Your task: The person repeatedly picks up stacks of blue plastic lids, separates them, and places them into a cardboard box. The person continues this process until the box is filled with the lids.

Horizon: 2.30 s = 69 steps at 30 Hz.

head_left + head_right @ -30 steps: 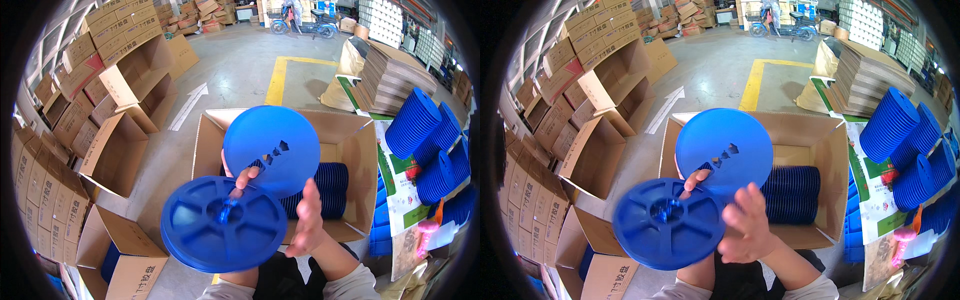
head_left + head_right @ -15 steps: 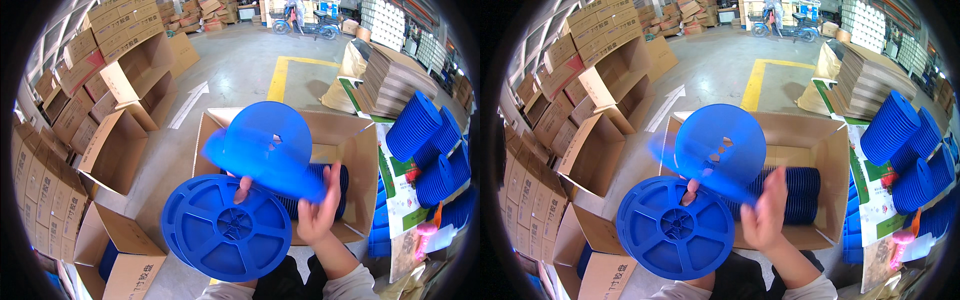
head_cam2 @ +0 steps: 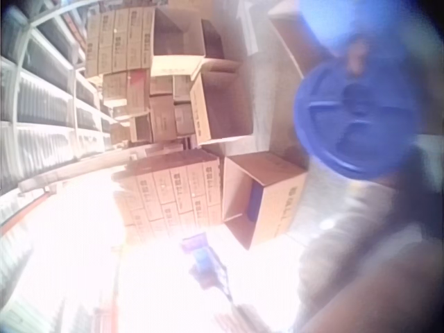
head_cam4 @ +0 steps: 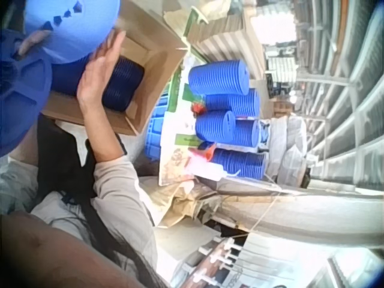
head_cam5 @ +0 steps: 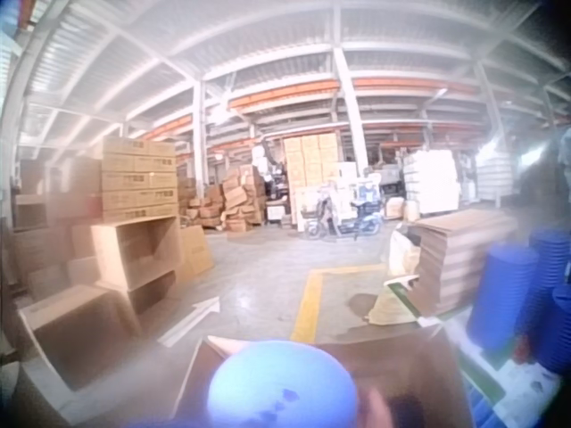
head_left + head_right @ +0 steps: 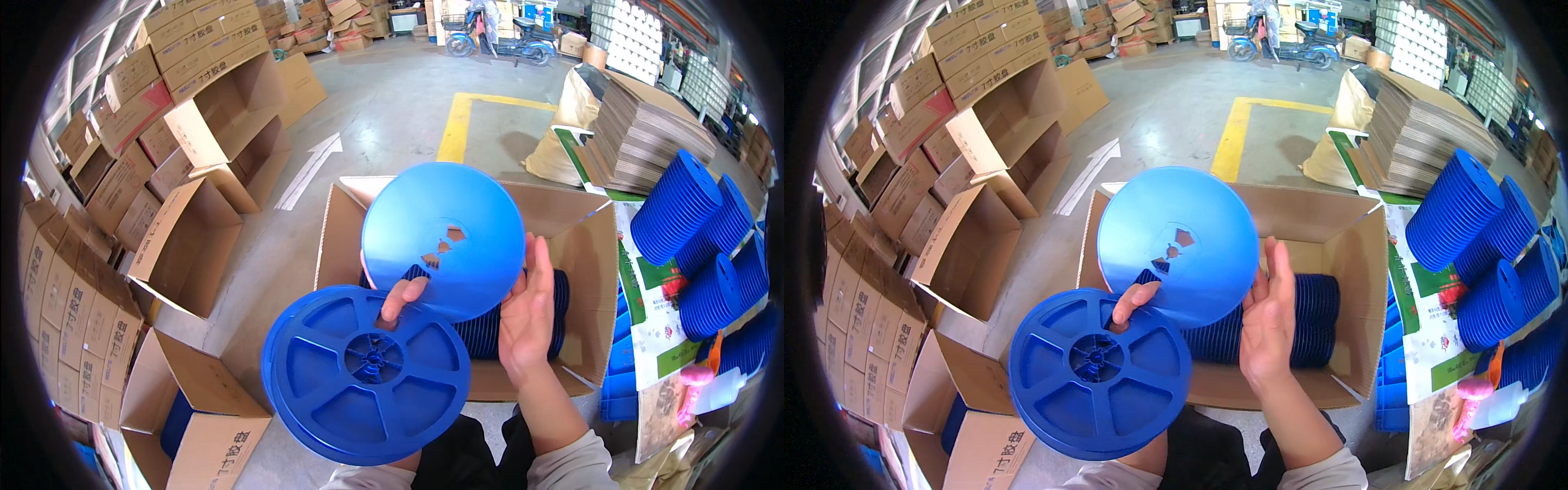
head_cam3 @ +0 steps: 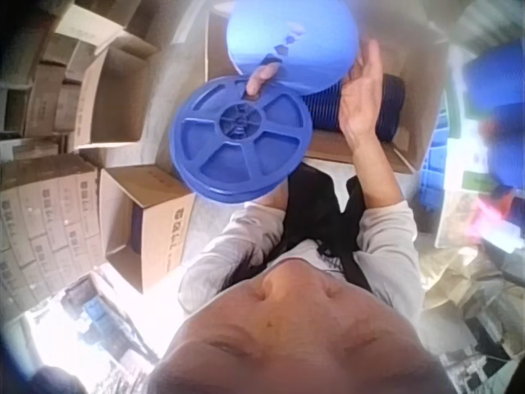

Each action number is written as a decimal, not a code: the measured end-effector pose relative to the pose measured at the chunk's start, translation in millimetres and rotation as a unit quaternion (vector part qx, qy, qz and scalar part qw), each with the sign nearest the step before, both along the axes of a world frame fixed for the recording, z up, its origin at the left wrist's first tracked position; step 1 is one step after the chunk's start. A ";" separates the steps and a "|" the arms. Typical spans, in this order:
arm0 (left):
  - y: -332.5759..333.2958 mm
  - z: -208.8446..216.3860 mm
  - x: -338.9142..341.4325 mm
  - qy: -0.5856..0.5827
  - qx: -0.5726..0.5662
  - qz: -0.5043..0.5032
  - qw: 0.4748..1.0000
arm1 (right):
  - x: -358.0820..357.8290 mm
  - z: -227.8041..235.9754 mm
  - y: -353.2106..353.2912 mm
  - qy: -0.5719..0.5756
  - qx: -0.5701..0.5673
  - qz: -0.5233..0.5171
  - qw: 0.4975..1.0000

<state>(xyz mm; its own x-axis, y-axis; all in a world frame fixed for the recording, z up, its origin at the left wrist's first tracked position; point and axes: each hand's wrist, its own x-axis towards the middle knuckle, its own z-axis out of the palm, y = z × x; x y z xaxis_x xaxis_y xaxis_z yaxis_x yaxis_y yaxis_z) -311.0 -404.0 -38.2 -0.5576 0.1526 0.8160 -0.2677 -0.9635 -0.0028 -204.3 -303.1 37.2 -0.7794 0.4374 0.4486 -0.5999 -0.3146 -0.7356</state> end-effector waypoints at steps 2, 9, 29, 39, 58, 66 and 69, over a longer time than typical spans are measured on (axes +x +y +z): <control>-6.0 -5.9 2.1 0.004 -0.002 -0.001 1.000 | -3.3 -2.2 6.7 0.016 -0.038 0.025 0.999; -15.0 -33.2 5.2 -0.160 -0.212 0.055 0.963 | -1.3 -24.8 65.5 -0.068 -0.003 0.041 0.997; -40.1 -65.6 33.3 -0.400 -0.569 0.056 0.716 | -17.1 -153.1 72.2 -0.299 -0.095 0.087 0.945; -61.1 -48.3 24.3 -0.338 -0.567 0.006 0.751 | -37.2 -166.1 65.7 -0.279 -0.212 0.240 0.905; -96.1 -53.0 28.6 -0.387 -0.580 -0.070 0.714 | -4.3 -134.6 55.3 -0.246 0.140 0.247 0.927; -88.4 -34.7 24.3 -0.386 -0.571 -0.044 0.723 | -18.4 -144.5 39.0 -0.280 0.001 0.191 0.941; -88.0 -59.7 13.9 -0.425 -0.536 -0.013 0.729 | -22.1 -129.5 26.2 -0.204 0.098 0.164 0.960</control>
